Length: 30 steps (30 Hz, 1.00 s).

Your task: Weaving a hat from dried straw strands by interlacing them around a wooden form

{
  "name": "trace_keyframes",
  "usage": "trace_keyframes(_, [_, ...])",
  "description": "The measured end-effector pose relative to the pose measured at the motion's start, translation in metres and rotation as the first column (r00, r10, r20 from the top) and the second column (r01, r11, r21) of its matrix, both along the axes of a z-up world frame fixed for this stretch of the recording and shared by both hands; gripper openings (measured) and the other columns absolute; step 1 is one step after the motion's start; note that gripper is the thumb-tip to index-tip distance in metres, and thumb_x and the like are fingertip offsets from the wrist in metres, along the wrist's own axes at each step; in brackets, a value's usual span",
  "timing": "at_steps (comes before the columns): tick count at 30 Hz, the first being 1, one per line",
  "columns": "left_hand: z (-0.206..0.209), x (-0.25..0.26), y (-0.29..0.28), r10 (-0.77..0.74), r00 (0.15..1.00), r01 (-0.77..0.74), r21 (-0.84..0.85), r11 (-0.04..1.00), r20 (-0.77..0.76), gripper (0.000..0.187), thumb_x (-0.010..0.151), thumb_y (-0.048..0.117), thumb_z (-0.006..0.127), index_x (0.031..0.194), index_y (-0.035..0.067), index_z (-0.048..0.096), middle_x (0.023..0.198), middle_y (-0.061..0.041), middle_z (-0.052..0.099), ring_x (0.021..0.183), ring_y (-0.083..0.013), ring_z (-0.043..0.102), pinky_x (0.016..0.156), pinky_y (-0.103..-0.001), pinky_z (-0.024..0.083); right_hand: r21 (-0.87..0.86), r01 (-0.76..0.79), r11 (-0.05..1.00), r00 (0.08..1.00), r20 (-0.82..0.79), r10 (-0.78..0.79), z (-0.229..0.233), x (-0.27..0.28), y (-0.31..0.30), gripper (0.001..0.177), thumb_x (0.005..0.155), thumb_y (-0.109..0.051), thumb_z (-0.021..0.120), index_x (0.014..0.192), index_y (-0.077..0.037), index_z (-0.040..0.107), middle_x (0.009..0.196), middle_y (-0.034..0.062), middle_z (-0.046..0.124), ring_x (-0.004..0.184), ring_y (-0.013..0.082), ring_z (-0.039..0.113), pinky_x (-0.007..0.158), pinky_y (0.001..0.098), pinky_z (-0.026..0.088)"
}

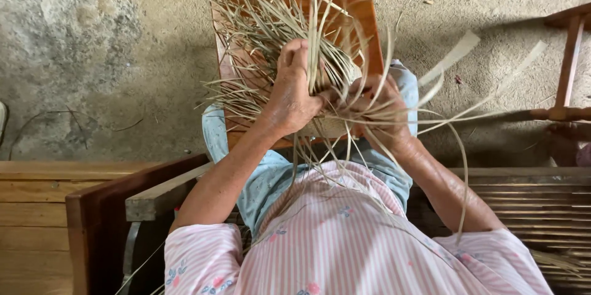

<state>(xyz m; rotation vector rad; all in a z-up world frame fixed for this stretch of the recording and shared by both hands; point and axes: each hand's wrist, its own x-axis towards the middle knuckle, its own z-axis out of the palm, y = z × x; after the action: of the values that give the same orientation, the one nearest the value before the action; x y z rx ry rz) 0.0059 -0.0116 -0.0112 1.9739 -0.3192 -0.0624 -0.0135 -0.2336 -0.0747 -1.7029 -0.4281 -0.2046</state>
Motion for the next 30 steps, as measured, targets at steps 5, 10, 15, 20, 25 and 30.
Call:
trace_keyframes(5, [0.016,0.000,0.000,-0.008,0.998,0.016,0.142,0.990,-0.055,0.091,0.077,0.017,0.094,0.142,-0.008,0.036,0.136,-0.026,0.034,0.117,-0.0407,0.054,0.092,-0.046,0.061,-0.125,0.159,0.979,0.911,0.401,-0.097,0.045,0.019,0.014,0.013,0.086,-0.007,0.085,0.088,-0.003,0.073,0.092,0.0155,0.067,0.084,0.0322,0.058,0.076,0.0388,0.050])
trace_keyframes(10, [0.082,0.015,0.007,-0.092,0.978,0.189,0.624,0.758,-0.185,0.112,0.076,0.061,0.086,0.146,-0.008,0.034,0.148,-0.031,0.032,0.125,-0.0466,0.054,0.097,-0.052,0.055,-0.236,0.069,0.969,0.957,0.289,0.002,0.049,0.011,-0.001,0.012,0.094,-0.001,0.075,0.090,0.004,0.065,0.080,0.0203,0.063,0.072,0.0371,0.061,0.066,0.0428,0.052])
trace_keyframes(15, [0.088,0.028,0.004,-0.147,0.948,0.316,0.793,0.521,-0.281,0.118,0.079,0.077,0.076,0.150,-0.008,0.037,0.149,-0.031,0.039,0.135,-0.0467,0.050,0.113,-0.056,0.044,-0.160,0.147,0.976,0.900,-0.388,-0.199,0.062,-0.017,0.008,0.037,0.082,-0.001,0.079,0.118,-0.001,0.070,0.095,0.0181,0.067,0.085,0.0308,0.071,0.077,0.0379,0.059])
trace_keyframes(20, [0.076,0.016,0.001,-0.240,0.966,0.253,0.545,0.799,-0.096,0.046,0.087,0.039,0.083,0.082,-0.005,0.073,0.153,-0.020,0.036,0.146,-0.0536,0.023,0.110,-0.082,0.026,-0.173,0.327,0.929,0.925,-0.142,-0.352,0.061,-0.028,0.025,0.027,0.082,-0.014,0.086,0.107,-0.016,0.076,0.100,0.0047,0.066,0.081,0.0229,0.071,0.074,0.0337,0.059])
trace_keyframes(25, [0.040,0.013,0.005,-0.239,0.964,0.266,0.449,0.853,-0.117,0.037,0.086,0.025,0.083,0.108,-0.002,0.071,0.148,-0.012,0.039,0.147,-0.0424,0.023,0.110,-0.080,0.025,0.471,0.475,0.743,0.689,-0.724,0.019,0.053,-0.007,0.025,0.010,0.087,-0.003,0.066,0.096,-0.001,0.061,0.078,0.0089,0.063,0.069,0.0131,0.062,0.065,0.0227,0.049])
trace_keyframes(30, [0.027,0.016,0.004,-0.291,0.952,0.301,0.424,0.854,-0.090,0.046,0.086,0.021,0.082,0.125,0.002,0.068,0.151,-0.008,0.037,0.148,-0.0371,0.022,0.109,-0.078,0.029,0.536,0.450,0.714,0.701,-0.708,0.090,0.022,0.002,0.008,0.013,0.087,0.004,0.065,0.100,0.001,0.068,0.086,0.0137,0.065,0.078,0.0172,0.069,0.074,0.0210,0.054])
